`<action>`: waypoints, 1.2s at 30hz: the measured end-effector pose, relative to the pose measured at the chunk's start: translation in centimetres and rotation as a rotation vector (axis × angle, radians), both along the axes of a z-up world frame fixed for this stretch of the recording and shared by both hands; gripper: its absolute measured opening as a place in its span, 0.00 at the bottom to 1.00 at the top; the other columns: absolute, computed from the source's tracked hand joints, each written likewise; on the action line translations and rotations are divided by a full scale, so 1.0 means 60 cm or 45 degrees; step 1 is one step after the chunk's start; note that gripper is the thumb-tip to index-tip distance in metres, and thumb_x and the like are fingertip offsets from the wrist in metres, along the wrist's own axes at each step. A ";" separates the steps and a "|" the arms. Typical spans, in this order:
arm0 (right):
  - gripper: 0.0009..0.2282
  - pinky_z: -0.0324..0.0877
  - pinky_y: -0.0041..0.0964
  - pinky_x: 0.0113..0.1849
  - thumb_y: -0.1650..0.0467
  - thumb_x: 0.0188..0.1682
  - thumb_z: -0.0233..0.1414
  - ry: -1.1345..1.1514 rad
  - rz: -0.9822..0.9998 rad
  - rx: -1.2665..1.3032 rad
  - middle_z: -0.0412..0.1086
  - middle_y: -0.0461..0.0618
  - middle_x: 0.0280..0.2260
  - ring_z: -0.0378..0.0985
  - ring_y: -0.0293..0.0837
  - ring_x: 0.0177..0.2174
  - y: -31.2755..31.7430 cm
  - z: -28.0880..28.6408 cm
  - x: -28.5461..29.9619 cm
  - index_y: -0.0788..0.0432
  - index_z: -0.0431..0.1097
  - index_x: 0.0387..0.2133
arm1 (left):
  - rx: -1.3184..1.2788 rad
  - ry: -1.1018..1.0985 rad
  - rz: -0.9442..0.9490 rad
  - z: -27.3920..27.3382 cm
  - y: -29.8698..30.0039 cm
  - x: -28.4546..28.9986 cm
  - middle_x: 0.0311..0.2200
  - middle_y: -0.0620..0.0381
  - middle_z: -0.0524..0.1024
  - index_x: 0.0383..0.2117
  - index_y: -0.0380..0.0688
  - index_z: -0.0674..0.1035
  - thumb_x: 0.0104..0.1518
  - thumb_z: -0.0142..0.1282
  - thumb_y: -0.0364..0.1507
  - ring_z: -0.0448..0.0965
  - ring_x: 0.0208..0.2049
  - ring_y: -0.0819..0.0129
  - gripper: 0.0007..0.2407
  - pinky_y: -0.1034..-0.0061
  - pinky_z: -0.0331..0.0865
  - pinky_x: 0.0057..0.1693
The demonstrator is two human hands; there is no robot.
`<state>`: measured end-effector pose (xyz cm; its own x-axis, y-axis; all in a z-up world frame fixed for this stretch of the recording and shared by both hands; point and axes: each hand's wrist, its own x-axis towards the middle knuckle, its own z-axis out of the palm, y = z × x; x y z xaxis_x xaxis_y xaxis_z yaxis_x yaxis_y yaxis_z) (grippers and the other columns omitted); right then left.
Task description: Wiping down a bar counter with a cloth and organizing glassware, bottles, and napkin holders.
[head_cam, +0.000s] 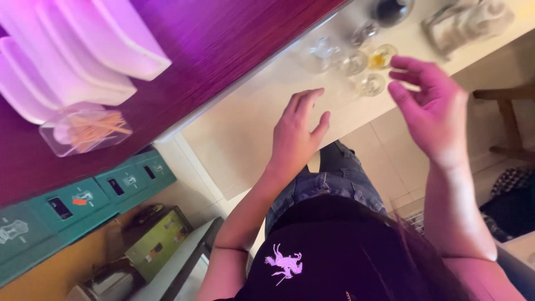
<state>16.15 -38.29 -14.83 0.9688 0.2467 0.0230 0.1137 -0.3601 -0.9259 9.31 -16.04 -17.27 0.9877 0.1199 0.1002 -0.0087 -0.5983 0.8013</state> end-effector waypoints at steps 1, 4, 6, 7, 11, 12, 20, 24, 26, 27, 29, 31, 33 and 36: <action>0.13 0.74 0.36 0.53 0.79 0.61 0.54 -0.002 0.005 -0.001 0.72 0.57 0.56 0.78 0.46 0.56 -0.001 -0.001 0.006 0.67 0.69 0.58 | -0.001 -0.002 0.005 -0.007 -0.008 0.010 0.52 0.55 0.76 0.55 0.49 0.75 0.58 0.62 0.29 0.82 0.47 0.59 0.17 0.68 0.77 0.51; 0.15 0.78 0.34 0.51 0.78 0.57 0.55 0.071 0.042 -0.004 0.72 0.56 0.53 0.78 0.45 0.53 -0.007 -0.014 0.022 0.66 0.70 0.57 | 0.049 -0.078 0.059 -0.028 -0.035 0.035 0.53 0.54 0.75 0.55 0.49 0.73 0.60 0.62 0.29 0.80 0.52 0.55 0.18 0.66 0.76 0.54; 0.15 0.77 0.34 0.50 0.77 0.56 0.55 0.153 0.159 0.142 0.72 0.55 0.54 0.78 0.44 0.52 -0.009 -0.034 0.036 0.66 0.68 0.56 | 0.070 -0.104 0.161 -0.045 -0.048 0.057 0.54 0.49 0.75 0.58 0.47 0.71 0.59 0.62 0.30 0.77 0.55 0.50 0.20 0.62 0.74 0.58; 0.15 0.77 0.34 0.50 0.77 0.56 0.55 0.153 0.173 0.137 0.72 0.55 0.54 0.78 0.44 0.52 -0.004 -0.056 0.055 0.66 0.68 0.56 | 0.066 -0.105 0.176 -0.066 -0.048 0.073 0.54 0.49 0.75 0.58 0.47 0.71 0.59 0.62 0.30 0.77 0.55 0.50 0.20 0.62 0.74 0.58; 0.15 0.79 0.34 0.43 0.77 0.54 0.56 0.051 0.233 0.075 0.72 0.58 0.52 0.82 0.44 0.45 0.032 -0.135 0.114 0.67 0.71 0.54 | 0.126 -0.079 0.381 -0.171 -0.037 0.122 0.57 0.41 0.70 0.63 0.40 0.64 0.55 0.66 0.28 0.72 0.59 0.44 0.29 0.60 0.69 0.62; 0.14 0.81 0.34 0.40 0.78 0.52 0.57 -0.091 0.223 -0.027 0.72 0.60 0.51 0.83 0.45 0.42 0.047 -0.150 0.129 0.68 0.72 0.52 | 0.131 -0.087 0.429 -0.200 -0.030 0.136 0.58 0.38 0.69 0.64 0.37 0.62 0.52 0.67 0.28 0.69 0.60 0.42 0.33 0.59 0.67 0.63; 0.11 0.81 0.35 0.37 0.79 0.50 0.60 -0.355 0.401 -0.097 0.73 0.62 0.48 0.84 0.49 0.38 0.082 -0.236 0.183 0.69 0.76 0.46 | 0.049 -0.222 0.468 -0.287 -0.044 0.183 0.58 0.40 0.70 0.62 0.38 0.65 0.46 0.71 0.25 0.70 0.61 0.44 0.35 0.59 0.64 0.66; 0.10 0.80 0.35 0.37 0.80 0.48 0.61 -0.412 0.452 -0.090 0.75 0.62 0.42 0.82 0.52 0.36 0.095 -0.232 0.186 0.70 0.76 0.43 | -0.065 -0.263 0.500 -0.289 -0.048 0.195 0.57 0.44 0.75 0.57 0.39 0.72 0.48 0.69 0.22 0.75 0.60 0.48 0.27 0.63 0.70 0.64; 0.08 0.80 0.36 0.37 0.81 0.49 0.60 -0.433 0.470 -0.098 0.75 0.61 0.41 0.82 0.52 0.36 0.100 -0.240 0.190 0.70 0.75 0.41 | -0.078 -0.244 0.516 -0.299 -0.044 0.195 0.56 0.45 0.76 0.55 0.39 0.73 0.49 0.68 0.22 0.77 0.58 0.49 0.24 0.65 0.72 0.62; 0.06 0.79 0.38 0.38 0.81 0.49 0.60 -0.453 0.478 -0.105 0.75 0.61 0.39 0.82 0.52 0.35 0.102 -0.243 0.191 0.70 0.75 0.39 | -0.090 -0.224 0.523 -0.303 -0.042 0.194 0.55 0.47 0.78 0.53 0.39 0.75 0.50 0.68 0.22 0.79 0.57 0.50 0.21 0.66 0.74 0.60; 0.06 0.78 0.38 0.37 0.81 0.49 0.60 -0.448 0.499 -0.104 0.75 0.61 0.38 0.82 0.52 0.34 0.107 -0.242 0.189 0.70 0.75 0.38 | -0.097 -0.225 0.538 -0.295 -0.040 0.185 0.54 0.47 0.79 0.52 0.39 0.75 0.51 0.68 0.22 0.79 0.56 0.50 0.21 0.66 0.75 0.59; 0.05 0.78 0.39 0.37 0.81 0.49 0.60 -0.447 0.514 -0.100 0.75 0.61 0.37 0.82 0.52 0.34 0.111 -0.236 0.181 0.70 0.75 0.37 | -0.101 -0.229 0.547 -0.284 -0.037 0.173 0.53 0.47 0.79 0.51 0.39 0.76 0.51 0.68 0.22 0.79 0.55 0.49 0.20 0.65 0.75 0.58; 0.05 0.75 0.41 0.34 0.81 0.47 0.61 -0.437 0.528 -0.179 0.75 0.60 0.36 0.81 0.53 0.31 0.117 -0.224 0.171 0.70 0.74 0.35 | -0.092 -0.194 0.569 -0.272 -0.031 0.162 0.51 0.45 0.79 0.54 0.39 0.76 0.50 0.68 0.22 0.79 0.54 0.48 0.23 0.64 0.75 0.56; 0.04 0.77 0.39 0.36 0.81 0.49 0.60 -0.386 0.559 -0.110 0.75 0.60 0.37 0.81 0.52 0.33 0.123 -0.191 0.146 0.70 0.73 0.35 | -0.049 -0.220 0.566 -0.255 -0.027 0.127 0.53 0.44 0.79 0.55 0.40 0.75 0.51 0.67 0.23 0.79 0.56 0.48 0.23 0.64 0.75 0.57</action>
